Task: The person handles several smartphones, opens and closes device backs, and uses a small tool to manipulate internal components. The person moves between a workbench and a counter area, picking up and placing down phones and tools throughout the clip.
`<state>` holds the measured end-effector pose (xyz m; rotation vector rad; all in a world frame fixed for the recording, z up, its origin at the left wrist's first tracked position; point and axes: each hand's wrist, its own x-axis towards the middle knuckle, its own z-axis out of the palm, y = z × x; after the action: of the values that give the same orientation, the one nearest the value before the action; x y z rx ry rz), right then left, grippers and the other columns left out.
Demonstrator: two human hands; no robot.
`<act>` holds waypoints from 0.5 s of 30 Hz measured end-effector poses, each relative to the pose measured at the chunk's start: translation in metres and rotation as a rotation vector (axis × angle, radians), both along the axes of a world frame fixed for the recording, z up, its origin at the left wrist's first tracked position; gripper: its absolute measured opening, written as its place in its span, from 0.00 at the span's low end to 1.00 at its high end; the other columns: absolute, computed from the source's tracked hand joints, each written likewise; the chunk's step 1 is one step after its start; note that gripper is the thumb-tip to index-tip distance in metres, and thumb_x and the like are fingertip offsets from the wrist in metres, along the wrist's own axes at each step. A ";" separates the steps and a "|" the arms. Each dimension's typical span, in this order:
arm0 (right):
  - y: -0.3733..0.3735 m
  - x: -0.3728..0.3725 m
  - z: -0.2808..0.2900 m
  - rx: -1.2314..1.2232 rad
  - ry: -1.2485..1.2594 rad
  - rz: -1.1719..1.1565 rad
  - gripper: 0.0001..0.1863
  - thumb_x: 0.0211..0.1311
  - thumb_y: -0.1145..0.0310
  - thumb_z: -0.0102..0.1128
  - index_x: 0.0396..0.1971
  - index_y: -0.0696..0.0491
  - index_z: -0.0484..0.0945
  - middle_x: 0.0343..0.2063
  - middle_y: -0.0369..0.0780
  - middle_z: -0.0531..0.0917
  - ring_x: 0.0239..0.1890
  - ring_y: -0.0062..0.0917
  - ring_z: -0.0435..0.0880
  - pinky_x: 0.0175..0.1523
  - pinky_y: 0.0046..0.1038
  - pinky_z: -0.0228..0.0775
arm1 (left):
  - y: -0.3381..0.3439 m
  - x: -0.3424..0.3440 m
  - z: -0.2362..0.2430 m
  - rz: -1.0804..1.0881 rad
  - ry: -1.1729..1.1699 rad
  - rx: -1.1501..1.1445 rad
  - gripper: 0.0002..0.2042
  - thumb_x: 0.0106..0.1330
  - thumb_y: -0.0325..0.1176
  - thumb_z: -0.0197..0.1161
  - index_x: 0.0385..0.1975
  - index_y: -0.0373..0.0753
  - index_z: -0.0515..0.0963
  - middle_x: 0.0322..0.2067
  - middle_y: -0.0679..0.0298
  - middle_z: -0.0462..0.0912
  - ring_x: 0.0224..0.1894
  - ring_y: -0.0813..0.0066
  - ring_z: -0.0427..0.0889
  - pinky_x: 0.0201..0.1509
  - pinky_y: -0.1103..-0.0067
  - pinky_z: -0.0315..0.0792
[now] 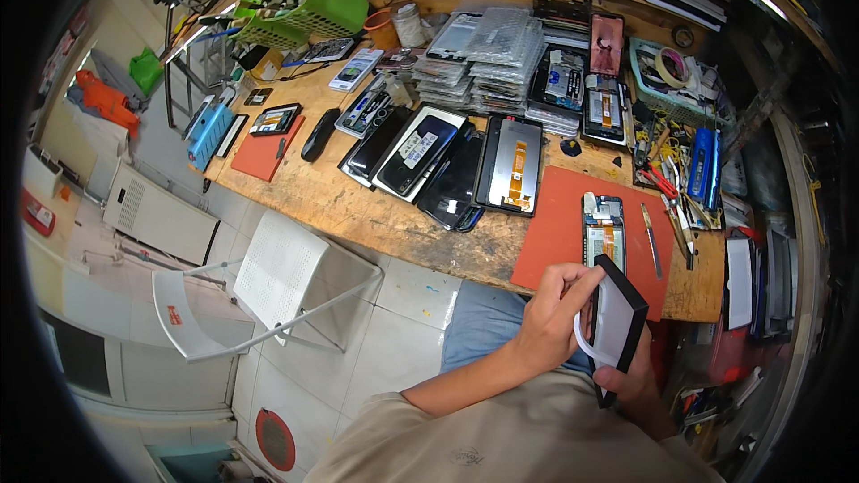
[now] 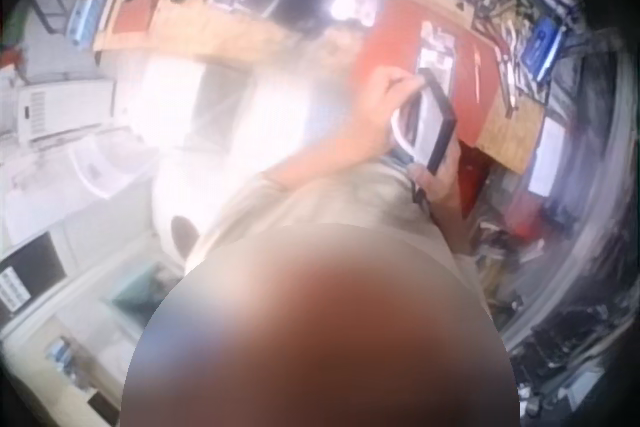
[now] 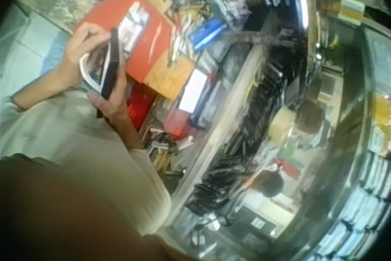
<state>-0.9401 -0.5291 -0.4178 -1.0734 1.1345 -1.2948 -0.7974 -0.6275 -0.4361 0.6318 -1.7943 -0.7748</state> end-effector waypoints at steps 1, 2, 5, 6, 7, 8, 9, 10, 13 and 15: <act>-0.003 -0.001 -0.006 -0.063 0.076 -0.001 0.58 0.43 0.55 0.73 0.71 0.63 0.50 0.52 0.43 0.71 0.48 0.24 0.72 0.54 0.26 0.68 | -0.001 0.000 0.000 -0.022 0.017 0.025 0.27 0.56 0.12 0.61 0.59 0.32 0.73 0.42 0.55 0.71 0.34 0.70 0.77 0.35 0.78 0.75; -0.007 -0.002 -0.013 -0.129 0.152 -0.004 0.59 0.42 0.55 0.73 0.72 0.63 0.50 0.52 0.43 0.71 0.48 0.24 0.72 0.53 0.27 0.68 | -0.001 0.001 0.001 -0.045 0.034 0.048 0.29 0.54 0.12 0.60 0.60 0.32 0.72 0.41 0.55 0.71 0.34 0.69 0.77 0.36 0.76 0.75; -0.013 -0.001 -0.026 -0.319 0.329 -0.085 0.59 0.40 0.57 0.73 0.71 0.64 0.50 0.52 0.44 0.71 0.47 0.25 0.72 0.52 0.27 0.68 | 0.001 0.001 0.003 -0.185 0.091 0.198 0.33 0.53 0.11 0.56 0.64 0.33 0.69 0.38 0.55 0.70 0.35 0.67 0.76 0.39 0.76 0.74; -0.017 -0.002 -0.026 -0.416 0.344 -0.124 0.59 0.39 0.58 0.73 0.71 0.64 0.51 0.52 0.45 0.71 0.47 0.25 0.73 0.52 0.28 0.68 | 0.002 0.000 0.003 -0.245 0.110 0.283 0.33 0.53 0.10 0.54 0.65 0.34 0.69 0.37 0.55 0.70 0.35 0.67 0.75 0.40 0.76 0.74; -0.018 -0.002 -0.023 -0.464 0.288 -0.194 0.58 0.42 0.57 0.73 0.71 0.64 0.50 0.55 0.45 0.71 0.50 0.26 0.73 0.53 0.27 0.68 | 0.008 -0.001 0.003 -0.353 0.041 0.386 0.36 0.53 0.09 0.48 0.66 0.36 0.67 0.36 0.56 0.69 0.37 0.64 0.74 0.44 0.73 0.72; -0.018 0.004 -0.021 -0.338 0.281 -0.502 0.55 0.46 0.57 0.72 0.71 0.63 0.52 0.59 0.46 0.71 0.53 0.25 0.74 0.55 0.26 0.68 | 0.010 -0.004 0.002 -0.457 -0.021 0.369 0.37 0.51 0.09 0.45 0.67 0.37 0.66 0.34 0.56 0.68 0.38 0.60 0.73 0.45 0.71 0.70; -0.025 -0.007 -0.013 -0.341 0.022 -0.555 0.53 0.48 0.54 0.71 0.70 0.62 0.54 0.60 0.46 0.71 0.54 0.26 0.74 0.56 0.26 0.68 | 0.015 -0.006 0.001 -0.529 -0.007 0.345 0.37 0.51 0.09 0.44 0.67 0.37 0.67 0.34 0.57 0.68 0.38 0.59 0.72 0.44 0.70 0.69; -0.026 -0.012 -0.006 -0.349 0.010 -0.591 0.51 0.48 0.51 0.70 0.68 0.61 0.56 0.61 0.45 0.71 0.55 0.27 0.75 0.59 0.28 0.68 | 0.018 -0.007 -0.001 -0.621 0.012 0.335 0.37 0.50 0.09 0.43 0.66 0.38 0.68 0.33 0.57 0.67 0.38 0.58 0.71 0.43 0.70 0.68; -0.021 -0.023 0.013 -0.348 0.004 -0.479 0.48 0.47 0.52 0.67 0.66 0.60 0.59 0.59 0.47 0.72 0.56 0.30 0.76 0.60 0.32 0.70 | 0.009 0.000 -0.007 -0.408 -0.154 0.156 0.23 0.64 0.17 0.47 0.58 0.39 0.77 0.32 0.59 0.72 0.36 0.64 0.75 0.41 0.73 0.70; -0.015 -0.036 0.017 -0.256 -0.290 -0.390 0.47 0.43 0.58 0.63 0.65 0.62 0.58 0.57 0.50 0.71 0.56 0.35 0.76 0.60 0.36 0.72 | -0.013 0.020 -0.010 -0.111 -0.024 0.201 0.14 0.64 0.17 0.50 0.43 0.37 0.80 0.34 0.61 0.76 0.33 0.70 0.81 0.40 0.76 0.74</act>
<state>-0.9761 -0.5442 -0.4011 -0.8289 1.0042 -1.8782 -0.7775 -0.6402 -0.4456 0.6793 -1.7984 -1.0363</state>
